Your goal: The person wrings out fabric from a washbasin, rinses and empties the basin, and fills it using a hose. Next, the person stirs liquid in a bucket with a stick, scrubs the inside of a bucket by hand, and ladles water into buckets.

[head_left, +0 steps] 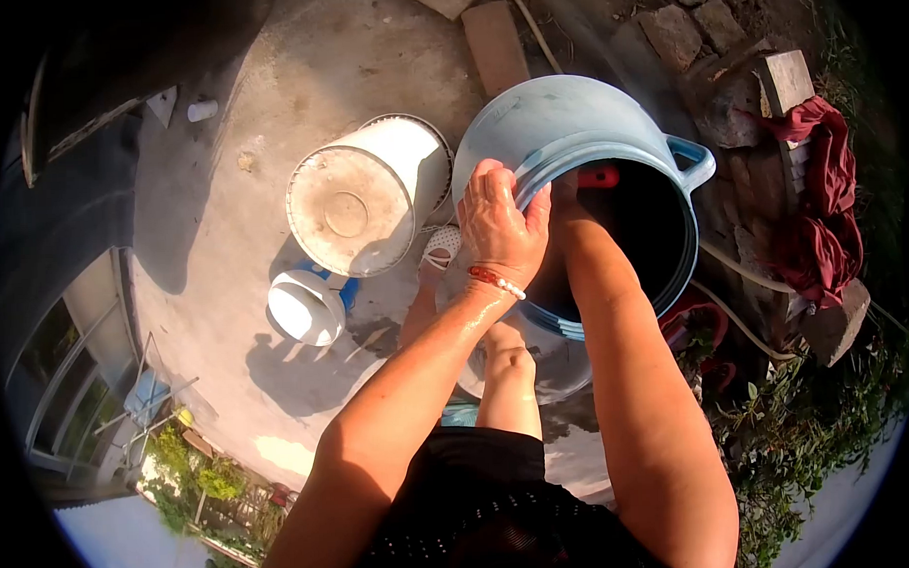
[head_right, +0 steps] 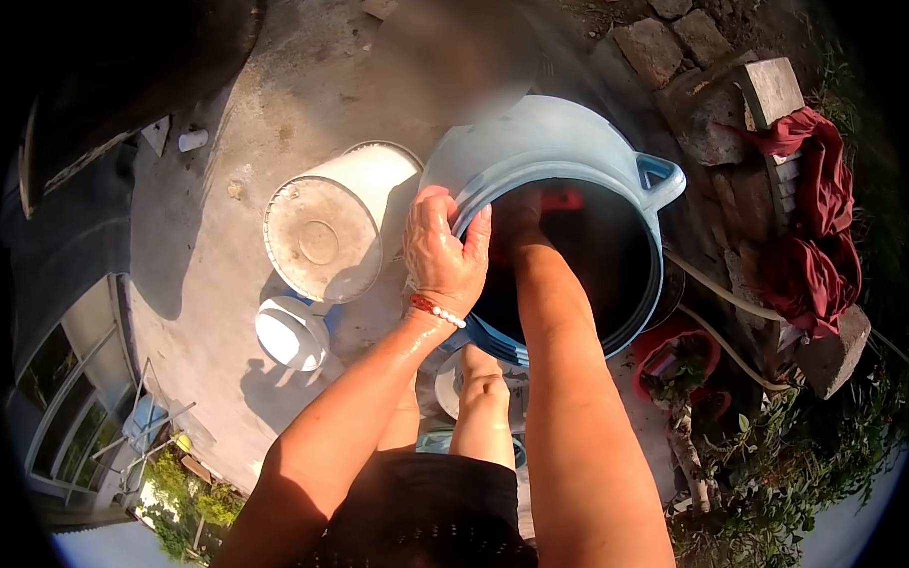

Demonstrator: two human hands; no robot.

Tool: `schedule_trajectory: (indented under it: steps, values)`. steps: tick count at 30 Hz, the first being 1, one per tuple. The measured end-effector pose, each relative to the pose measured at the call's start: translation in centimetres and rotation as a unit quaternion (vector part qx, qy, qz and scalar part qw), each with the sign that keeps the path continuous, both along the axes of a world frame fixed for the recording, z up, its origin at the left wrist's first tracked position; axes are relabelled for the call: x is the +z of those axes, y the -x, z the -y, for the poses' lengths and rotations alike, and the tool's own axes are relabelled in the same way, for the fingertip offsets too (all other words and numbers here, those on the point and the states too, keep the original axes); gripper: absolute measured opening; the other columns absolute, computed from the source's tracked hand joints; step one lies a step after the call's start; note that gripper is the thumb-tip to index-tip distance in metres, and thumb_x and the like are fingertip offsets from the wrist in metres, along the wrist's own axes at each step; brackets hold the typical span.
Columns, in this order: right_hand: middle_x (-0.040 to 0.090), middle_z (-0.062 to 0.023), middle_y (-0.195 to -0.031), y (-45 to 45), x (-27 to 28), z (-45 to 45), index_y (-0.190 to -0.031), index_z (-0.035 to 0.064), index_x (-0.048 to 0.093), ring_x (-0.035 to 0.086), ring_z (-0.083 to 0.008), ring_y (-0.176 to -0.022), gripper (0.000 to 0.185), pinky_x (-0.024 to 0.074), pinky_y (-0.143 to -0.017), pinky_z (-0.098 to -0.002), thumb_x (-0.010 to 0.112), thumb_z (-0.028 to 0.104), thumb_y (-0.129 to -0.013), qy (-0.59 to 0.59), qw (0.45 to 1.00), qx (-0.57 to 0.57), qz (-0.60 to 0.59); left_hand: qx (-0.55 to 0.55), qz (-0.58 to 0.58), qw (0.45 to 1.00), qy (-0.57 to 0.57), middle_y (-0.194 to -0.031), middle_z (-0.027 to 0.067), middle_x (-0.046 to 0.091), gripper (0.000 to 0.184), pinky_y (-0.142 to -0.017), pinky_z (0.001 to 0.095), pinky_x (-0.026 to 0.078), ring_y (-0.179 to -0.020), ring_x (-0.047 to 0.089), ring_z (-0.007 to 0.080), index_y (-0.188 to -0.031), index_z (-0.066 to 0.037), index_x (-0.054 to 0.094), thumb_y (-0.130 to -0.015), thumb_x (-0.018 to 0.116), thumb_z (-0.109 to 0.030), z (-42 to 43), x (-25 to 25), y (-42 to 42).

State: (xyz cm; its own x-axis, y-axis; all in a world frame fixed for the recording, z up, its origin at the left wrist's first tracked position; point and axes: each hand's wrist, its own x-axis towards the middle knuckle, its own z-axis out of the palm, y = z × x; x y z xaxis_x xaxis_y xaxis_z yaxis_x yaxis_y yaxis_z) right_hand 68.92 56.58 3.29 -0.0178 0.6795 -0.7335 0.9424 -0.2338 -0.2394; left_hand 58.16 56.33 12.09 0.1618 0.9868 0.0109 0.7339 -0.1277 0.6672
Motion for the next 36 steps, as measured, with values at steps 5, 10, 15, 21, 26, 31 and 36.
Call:
schedule_trajectory:
  steps: [5,10,15,21,26,31,36]
  values:
    - [0.06,-0.0116,-0.11,0.3,0.3,-0.6,-0.103,0.01,0.063,0.058,-0.0283,-0.103,0.033,0.0472,-0.084,-0.038,0.058,0.03,-0.076,0.006,1.0,-0.016,0.002,0.0,0.013,1.0,-0.002,-0.093,0.017,0.052,0.031,-0.072,0.0426,0.04,-0.083,0.05,0.0358,-0.085,-0.002,0.044,-0.078,0.066,-0.024,-0.1,0.1,0.2]
    - [0.059,-0.0108,-0.113,-0.1,1.7,-1.0,-0.105,0.0111,0.063,0.057,-0.0282,-0.104,0.035,0.0466,-0.085,-0.0381,0.059,0.032,-0.076,0.02,0.999,-0.048,-0.002,0.002,0.003,1.0,-0.019,-0.093,0.0159,0.052,0.034,-0.071,0.0428,0.04,-0.082,0.05,0.0354,-0.084,-0.003,0.044,-0.081,0.063,-0.03,-0.1,-0.3,0.1]
    - [0.06,-0.0112,-0.112,-1.4,2.7,-0.3,-0.105,0.0117,0.063,0.056,-0.0283,-0.106,0.036,0.0463,-0.086,-0.0377,0.057,0.034,-0.077,0.034,0.989,-0.147,0.003,-0.005,0.012,1.0,-0.026,-0.084,0.0145,0.051,0.038,-0.067,0.0425,0.041,-0.074,0.051,0.0334,-0.083,-0.002,0.044,-0.081,0.062,-0.036,-0.2,0.1,0.0]
    - [0.061,-0.019,-0.106,-3.0,9.7,0.5,-0.1,0.0038,0.064,0.058,-0.0331,-0.101,0.033,0.0469,-0.083,-0.0387,0.051,0.026,-0.079,0.07,0.968,-0.241,0.015,0.002,0.017,0.999,0.038,-0.091,0.0103,0.05,0.041,-0.073,0.0427,0.038,-0.087,0.051,0.0311,-0.082,-0.005,0.046,-0.087,0.048,-0.045,0.1,-0.4,0.2]
    - [0.062,-0.0227,-0.097,-4.1,12.9,4.0,-0.093,0.0014,0.065,0.059,-0.0364,-0.093,0.029,0.0474,-0.08,-0.0409,0.05,0.022,-0.079,0.023,0.954,-0.297,0.036,0.004,0.039,0.999,0.02,-0.089,0.011,0.052,0.033,-0.072,0.0448,0.039,-0.086,0.051,0.0326,-0.081,-0.005,0.046,-0.09,0.045,-0.037,0.1,-1.2,0.2]
    - [0.062,-0.0236,-0.092,-5.1,16.5,7.8,-0.086,-0.0009,0.064,0.06,-0.0381,-0.088,0.027,0.0477,-0.076,-0.0422,0.049,0.021,-0.08,-0.026,0.944,-0.325,0.04,0.006,0.066,0.998,0.016,-0.088,0.0127,0.052,0.029,-0.069,0.0464,0.04,-0.085,0.051,0.0341,-0.079,-0.004,0.046,-0.09,0.045,-0.03,0.1,-0.9,0.2]
    - [0.062,-0.0209,-0.084,-5.9,17.8,11.2,-0.078,0.0,0.062,0.059,-0.0388,-0.081,0.029,0.0473,-0.073,-0.0432,0.05,0.025,-0.082,-0.078,0.925,-0.371,0.023,0.003,0.094,0.995,0.023,-0.086,0.015,0.052,0.028,-0.071,0.0445,0.04,-0.083,0.051,0.0342,-0.08,-0.003,0.048,-0.09,0.044,-0.028,0.3,-1.3,0.4]
